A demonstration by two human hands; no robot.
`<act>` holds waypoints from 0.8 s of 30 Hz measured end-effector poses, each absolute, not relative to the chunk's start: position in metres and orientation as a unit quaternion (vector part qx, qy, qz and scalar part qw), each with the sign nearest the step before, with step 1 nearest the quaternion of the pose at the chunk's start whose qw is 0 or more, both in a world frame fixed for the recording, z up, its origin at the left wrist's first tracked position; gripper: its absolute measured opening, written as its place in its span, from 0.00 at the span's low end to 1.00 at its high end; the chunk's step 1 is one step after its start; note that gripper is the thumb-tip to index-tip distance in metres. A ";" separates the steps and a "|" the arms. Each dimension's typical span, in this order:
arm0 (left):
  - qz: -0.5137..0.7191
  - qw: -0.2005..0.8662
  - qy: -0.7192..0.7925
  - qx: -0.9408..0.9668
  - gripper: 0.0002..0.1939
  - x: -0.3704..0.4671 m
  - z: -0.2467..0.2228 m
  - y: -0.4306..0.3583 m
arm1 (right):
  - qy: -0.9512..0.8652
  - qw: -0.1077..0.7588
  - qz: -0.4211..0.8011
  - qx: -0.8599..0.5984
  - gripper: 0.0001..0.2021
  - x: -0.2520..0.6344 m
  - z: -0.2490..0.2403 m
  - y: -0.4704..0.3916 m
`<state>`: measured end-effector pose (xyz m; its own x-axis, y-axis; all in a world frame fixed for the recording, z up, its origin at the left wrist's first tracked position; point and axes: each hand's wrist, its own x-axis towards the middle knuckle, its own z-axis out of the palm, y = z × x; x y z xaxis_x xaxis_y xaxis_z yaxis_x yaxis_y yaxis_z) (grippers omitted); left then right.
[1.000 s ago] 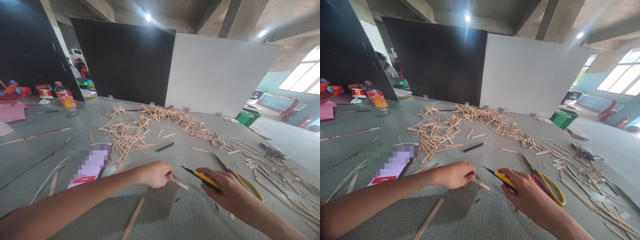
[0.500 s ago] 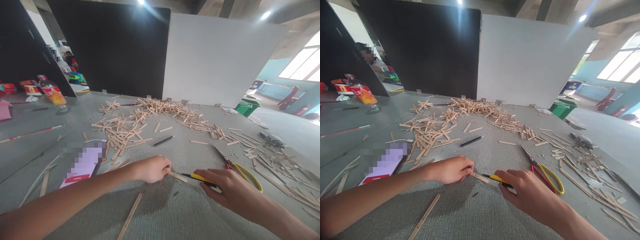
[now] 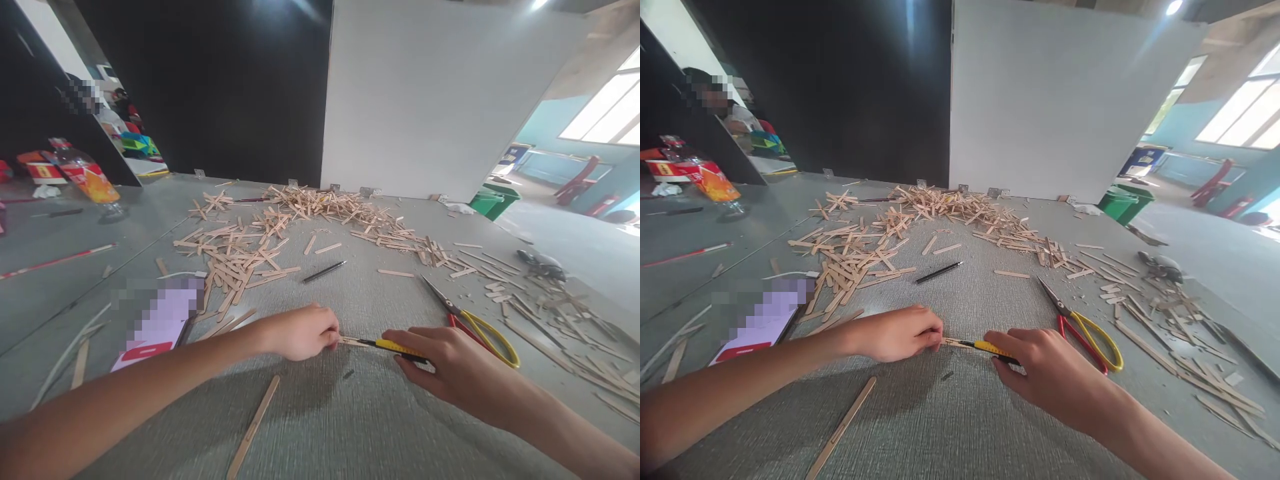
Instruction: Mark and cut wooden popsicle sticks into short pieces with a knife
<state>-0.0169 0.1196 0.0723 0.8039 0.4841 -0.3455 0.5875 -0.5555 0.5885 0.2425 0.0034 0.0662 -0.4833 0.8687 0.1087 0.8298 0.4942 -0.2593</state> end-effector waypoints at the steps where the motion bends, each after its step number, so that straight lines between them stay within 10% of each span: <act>1: -0.072 0.359 0.300 0.881 0.17 -0.017 0.072 0.119 | -0.856 0.112 0.087 -0.497 0.12 0.242 0.066 0.003; 24: -0.072 0.368 0.287 0.881 0.16 -0.017 0.068 0.123 | -0.856 0.159 0.057 -0.489 0.13 0.240 0.065 0.002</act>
<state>-0.0168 0.1230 0.0682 0.8248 0.4528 -0.3387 0.5592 -0.5640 0.6076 0.2400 0.0021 0.0651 -0.4715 0.8550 0.2161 0.8189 0.5154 -0.2524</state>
